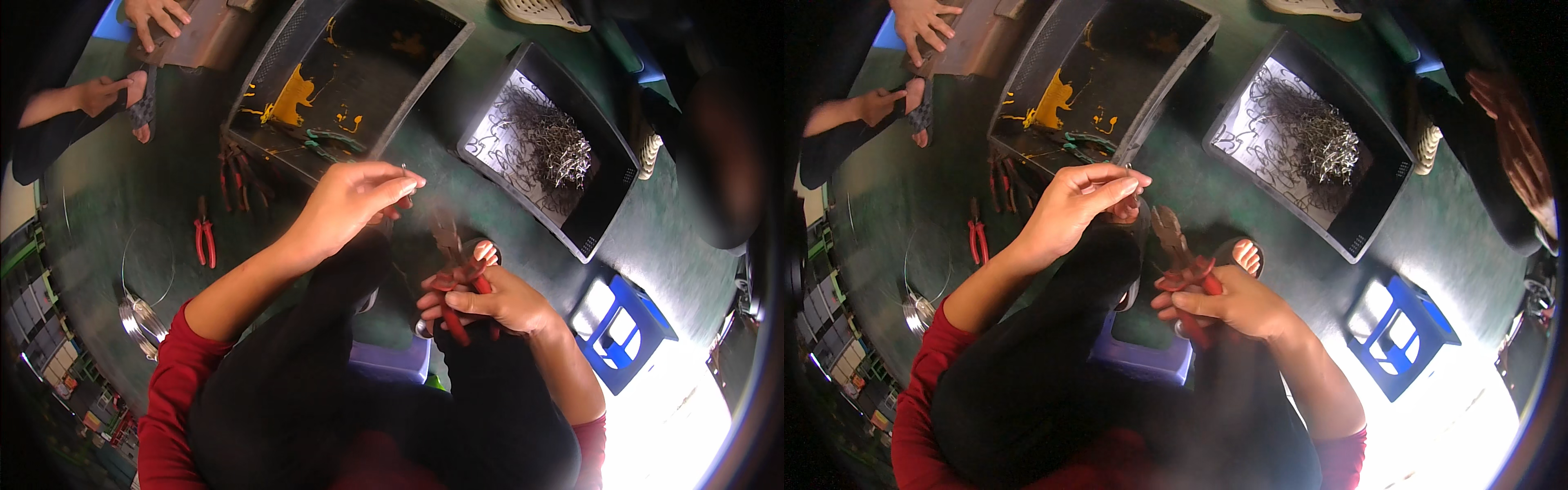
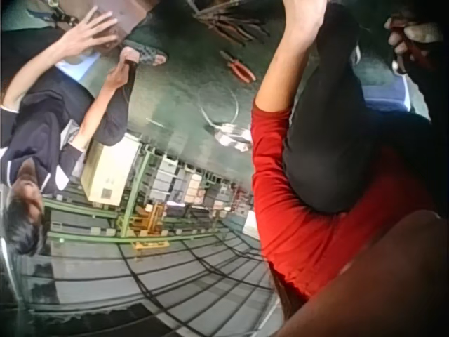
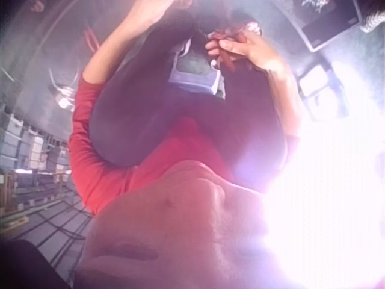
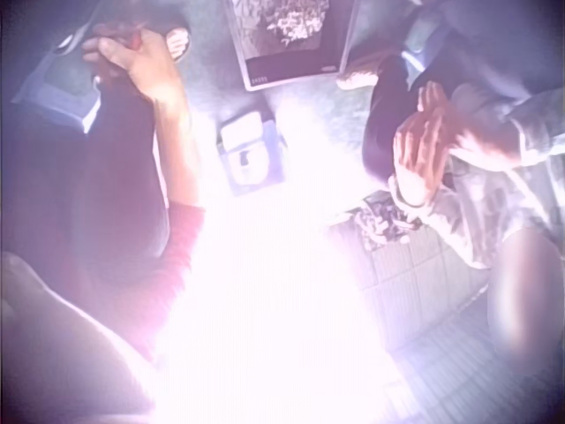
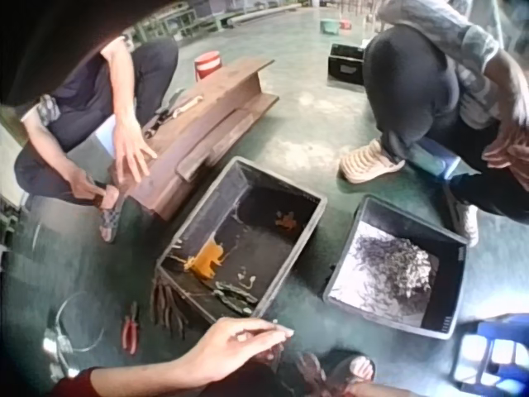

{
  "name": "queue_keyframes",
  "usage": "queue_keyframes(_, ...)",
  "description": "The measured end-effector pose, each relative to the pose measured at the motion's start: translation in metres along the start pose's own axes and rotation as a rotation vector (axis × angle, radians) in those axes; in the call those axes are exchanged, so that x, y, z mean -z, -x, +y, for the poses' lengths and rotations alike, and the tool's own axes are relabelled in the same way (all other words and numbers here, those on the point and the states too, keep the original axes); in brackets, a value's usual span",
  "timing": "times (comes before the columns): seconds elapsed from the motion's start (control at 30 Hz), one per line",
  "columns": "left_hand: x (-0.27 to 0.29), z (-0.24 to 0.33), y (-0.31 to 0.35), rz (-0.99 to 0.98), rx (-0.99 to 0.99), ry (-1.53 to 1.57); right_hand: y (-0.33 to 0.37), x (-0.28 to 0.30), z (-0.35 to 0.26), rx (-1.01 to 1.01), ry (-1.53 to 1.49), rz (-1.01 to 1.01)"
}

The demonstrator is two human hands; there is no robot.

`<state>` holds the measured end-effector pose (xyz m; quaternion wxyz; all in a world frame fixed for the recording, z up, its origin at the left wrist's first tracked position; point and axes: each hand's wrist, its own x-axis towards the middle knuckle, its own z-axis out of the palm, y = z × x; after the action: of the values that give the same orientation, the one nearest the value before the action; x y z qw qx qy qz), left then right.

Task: The person sits on a low stool and repeatedly picks up short pieces of metal wire from a black tray. Using red-handled pliers, they bend each piece into a loop and place it into a second tray. The process is repeated continuously throughout the clip.

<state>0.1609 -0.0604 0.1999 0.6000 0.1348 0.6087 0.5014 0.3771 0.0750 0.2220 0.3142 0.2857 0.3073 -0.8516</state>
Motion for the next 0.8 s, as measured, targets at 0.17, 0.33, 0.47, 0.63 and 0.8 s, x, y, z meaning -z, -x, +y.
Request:
queue_keyframes(0.17, -0.002, 0.000, 0.003, 0.001, 0.016, 0.171, -0.002, -0.007, -0.007, -0.076, -0.146, -0.070)
queue_keyframes(0.33, 0.000, -0.004, 0.002, -0.025, 0.057, 0.202, -0.005, -0.014, -0.007, 0.007, -0.133, -0.023)
queue_keyframes(0.47, -0.006, -0.008, 0.003, -0.061, -0.018, 0.129, -0.013, -0.019, -0.009, 0.269, 0.009, 0.291)
queue_keyframes(0.63, -0.016, -0.007, 0.003, -0.106, -0.075, 0.012, -0.027, -0.024, -0.021, 0.521, 0.018, 0.600)
queue_keyframes(0.8, -0.022, -0.006, 0.004, -0.141, -0.170, -0.135, -0.031, -0.026, -0.021, 0.556, 0.104, 0.760)
